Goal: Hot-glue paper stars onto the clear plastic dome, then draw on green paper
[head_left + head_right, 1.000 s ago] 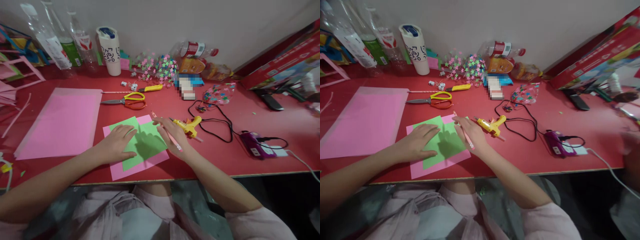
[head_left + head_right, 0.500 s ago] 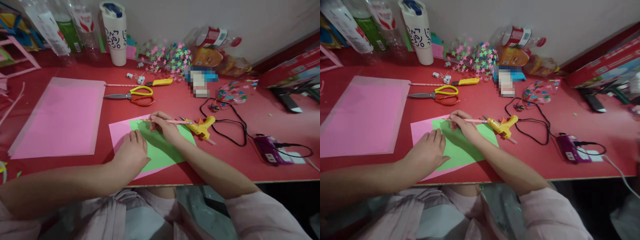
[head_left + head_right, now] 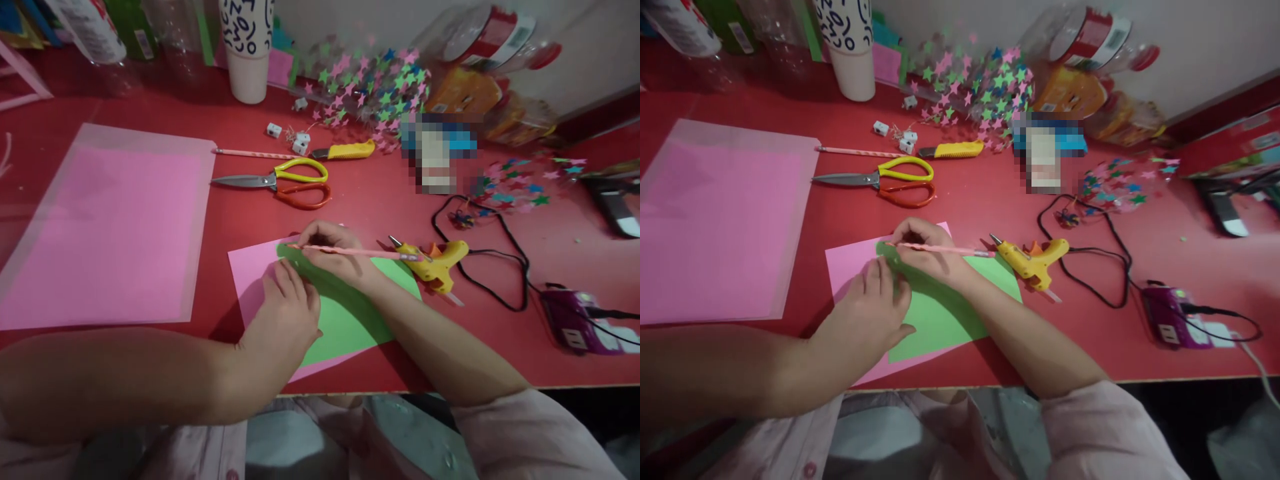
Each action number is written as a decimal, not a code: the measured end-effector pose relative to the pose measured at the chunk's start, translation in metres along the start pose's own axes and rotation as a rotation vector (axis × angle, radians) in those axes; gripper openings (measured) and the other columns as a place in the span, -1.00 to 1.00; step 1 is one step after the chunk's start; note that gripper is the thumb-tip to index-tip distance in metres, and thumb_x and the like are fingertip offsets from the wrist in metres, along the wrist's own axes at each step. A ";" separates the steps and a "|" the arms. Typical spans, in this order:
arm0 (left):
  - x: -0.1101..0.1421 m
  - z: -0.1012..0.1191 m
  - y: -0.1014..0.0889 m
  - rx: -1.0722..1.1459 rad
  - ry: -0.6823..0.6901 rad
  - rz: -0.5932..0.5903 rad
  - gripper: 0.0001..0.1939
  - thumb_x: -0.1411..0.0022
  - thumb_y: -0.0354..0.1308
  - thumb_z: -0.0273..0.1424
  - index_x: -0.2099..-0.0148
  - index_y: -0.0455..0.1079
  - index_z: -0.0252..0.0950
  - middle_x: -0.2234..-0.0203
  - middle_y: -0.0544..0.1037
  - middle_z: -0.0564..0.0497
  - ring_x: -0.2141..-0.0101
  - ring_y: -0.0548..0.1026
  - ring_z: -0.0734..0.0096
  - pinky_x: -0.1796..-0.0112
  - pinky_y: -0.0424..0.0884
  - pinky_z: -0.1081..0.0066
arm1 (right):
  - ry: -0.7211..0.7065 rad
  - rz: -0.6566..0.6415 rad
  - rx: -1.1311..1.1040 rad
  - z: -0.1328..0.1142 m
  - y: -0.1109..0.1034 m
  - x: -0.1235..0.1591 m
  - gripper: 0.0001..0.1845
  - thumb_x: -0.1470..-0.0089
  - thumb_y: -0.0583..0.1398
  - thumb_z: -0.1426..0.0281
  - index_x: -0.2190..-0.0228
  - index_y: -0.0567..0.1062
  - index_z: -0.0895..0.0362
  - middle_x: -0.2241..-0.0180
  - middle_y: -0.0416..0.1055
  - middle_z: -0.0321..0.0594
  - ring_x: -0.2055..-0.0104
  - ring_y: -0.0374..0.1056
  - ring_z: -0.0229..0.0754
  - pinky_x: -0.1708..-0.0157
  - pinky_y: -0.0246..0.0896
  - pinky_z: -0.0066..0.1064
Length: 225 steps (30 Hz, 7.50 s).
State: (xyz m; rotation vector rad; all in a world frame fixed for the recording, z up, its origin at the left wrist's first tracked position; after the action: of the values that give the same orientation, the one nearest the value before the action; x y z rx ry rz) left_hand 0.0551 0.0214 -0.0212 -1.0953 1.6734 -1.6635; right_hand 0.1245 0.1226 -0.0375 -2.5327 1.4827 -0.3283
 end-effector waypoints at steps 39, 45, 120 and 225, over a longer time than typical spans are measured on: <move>0.019 -0.031 0.020 0.074 0.081 0.074 -0.16 -0.27 -0.08 0.06 -0.32 0.08 -0.53 -0.27 0.12 -0.48 -0.27 0.09 -0.17 -0.17 0.06 -0.13 | -0.201 0.259 0.204 -0.026 -0.007 0.013 -0.87 -0.12 0.14 0.28 0.32 0.43 0.06 0.31 0.46 -0.28 0.33 0.37 -0.28 0.28 0.27 -0.40; 0.020 -0.034 0.027 0.093 0.127 0.104 -0.14 -0.27 -0.08 0.06 -0.35 0.02 -0.52 -0.31 0.05 -0.44 -0.28 0.07 -0.19 -0.19 0.02 -0.12 | -0.125 0.336 0.971 -0.042 -0.078 0.098 -0.89 -0.08 0.10 0.40 0.30 0.40 0.08 0.27 0.48 -0.07 0.22 0.39 0.01 0.19 0.27 -0.15; -0.019 0.005 0.003 -0.035 0.181 0.172 -0.24 -0.30 -0.03 -0.02 -0.16 0.30 -0.71 -0.10 0.37 -0.56 -0.09 0.38 -0.21 0.01 0.40 0.08 | -0.088 0.141 0.197 0.008 -0.039 0.018 -0.90 0.07 0.15 0.40 0.56 0.34 0.11 0.60 0.29 -0.37 0.52 0.15 -0.33 0.51 0.03 -0.46; -0.020 0.006 0.002 -0.053 0.175 0.157 -0.24 -0.30 -0.04 -0.02 -0.17 0.29 -0.70 -0.09 0.37 -0.57 -0.09 0.39 -0.20 0.01 0.41 0.07 | -0.198 0.176 0.255 0.011 -0.036 0.019 -0.88 -0.01 0.16 0.40 0.53 0.34 0.12 0.57 0.27 -0.40 0.53 0.13 -0.37 0.50 0.03 -0.48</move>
State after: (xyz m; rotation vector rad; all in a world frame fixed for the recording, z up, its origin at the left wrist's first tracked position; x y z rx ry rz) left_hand 0.0706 0.0349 -0.0273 -0.8378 1.8717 -1.6621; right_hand 0.1670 0.1237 -0.0362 -2.1528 1.4711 -0.2156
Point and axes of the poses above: each hand's wrist, its own x-axis away from the middle knuckle, its own y-axis out of the palm, z = x × y, the point moved 6 cm from there along -x, towards the middle knuckle
